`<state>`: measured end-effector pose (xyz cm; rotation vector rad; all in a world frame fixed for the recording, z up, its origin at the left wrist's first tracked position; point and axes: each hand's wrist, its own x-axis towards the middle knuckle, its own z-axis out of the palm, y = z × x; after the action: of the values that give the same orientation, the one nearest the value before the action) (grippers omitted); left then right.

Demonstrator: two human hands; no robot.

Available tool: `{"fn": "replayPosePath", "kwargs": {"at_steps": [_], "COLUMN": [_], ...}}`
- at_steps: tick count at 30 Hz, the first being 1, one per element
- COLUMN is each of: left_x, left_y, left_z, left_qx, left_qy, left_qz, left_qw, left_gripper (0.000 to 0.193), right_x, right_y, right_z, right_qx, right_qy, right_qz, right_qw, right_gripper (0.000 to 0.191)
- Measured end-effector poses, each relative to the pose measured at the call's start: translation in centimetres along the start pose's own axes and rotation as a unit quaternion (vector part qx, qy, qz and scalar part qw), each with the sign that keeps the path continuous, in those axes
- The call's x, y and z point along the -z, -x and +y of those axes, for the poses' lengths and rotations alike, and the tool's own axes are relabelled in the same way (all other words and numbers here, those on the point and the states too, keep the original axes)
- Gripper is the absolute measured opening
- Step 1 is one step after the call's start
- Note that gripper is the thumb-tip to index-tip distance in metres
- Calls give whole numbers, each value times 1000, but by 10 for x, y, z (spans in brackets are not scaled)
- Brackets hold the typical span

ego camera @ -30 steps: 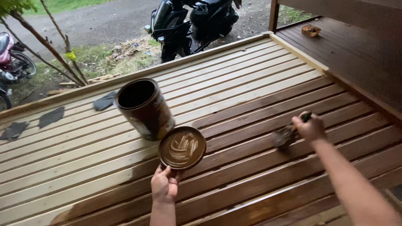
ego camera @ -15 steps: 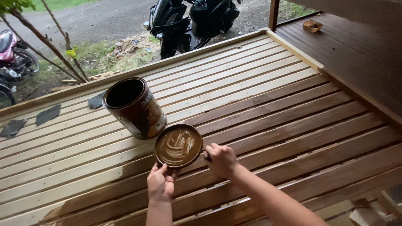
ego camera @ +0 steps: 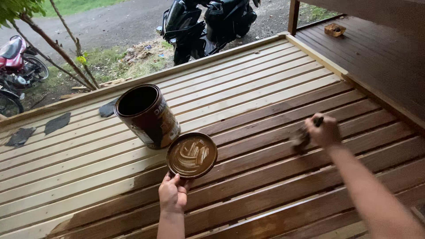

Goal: The person applies a brown wood stain to a slatted wooden surface using a brush. They repeatedly dip the brush into a small container of stain and spread it along the slats, gradually darkening the wood.

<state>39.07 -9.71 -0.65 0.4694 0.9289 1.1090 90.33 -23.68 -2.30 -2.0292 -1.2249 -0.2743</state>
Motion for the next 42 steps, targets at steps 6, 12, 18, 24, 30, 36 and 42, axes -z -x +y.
{"fn": "replayPosePath", "kwargs": {"at_steps": [6, 12, 18, 24, 30, 36, 42], "left_x": [12, 35, 50, 54, 61, 75, 81], "left_y": [-18, -36, -53, -64, -65, -67, -69], "left_z": [3, 22, 37, 43, 42, 48, 59], "left_qx": [-16, -15, -30, -12, -8, 5, 5], "left_qy": [-1, 26, -21, -3, -8, 2, -10], "left_qz": [-22, -6, 41, 75, 55, 96, 98], "left_qw": [1000, 1000, 998, 997, 998, 995, 995], "left_gripper": [45, 43, 43, 41, 41, 40, 40], "right_x": [-36, -146, -189, -172, -147, -202, -223], "right_y": [-13, 42, 10, -22, -61, -8, 5], "right_z": [-75, -239, -290, -188, -133, -244, -305], "right_qx": [229, 292, 84, 77, 148, 307, 175], "right_qy": [149, -7, -372, -241, 40, 148, -285], "right_qz": [92, 39, -65, -1, -8, -11, -22], "right_qw": [958, 956, 922, 967, 988, 940, 942], "right_gripper": [26, 19, 24, 25, 26, 25, 22]}}
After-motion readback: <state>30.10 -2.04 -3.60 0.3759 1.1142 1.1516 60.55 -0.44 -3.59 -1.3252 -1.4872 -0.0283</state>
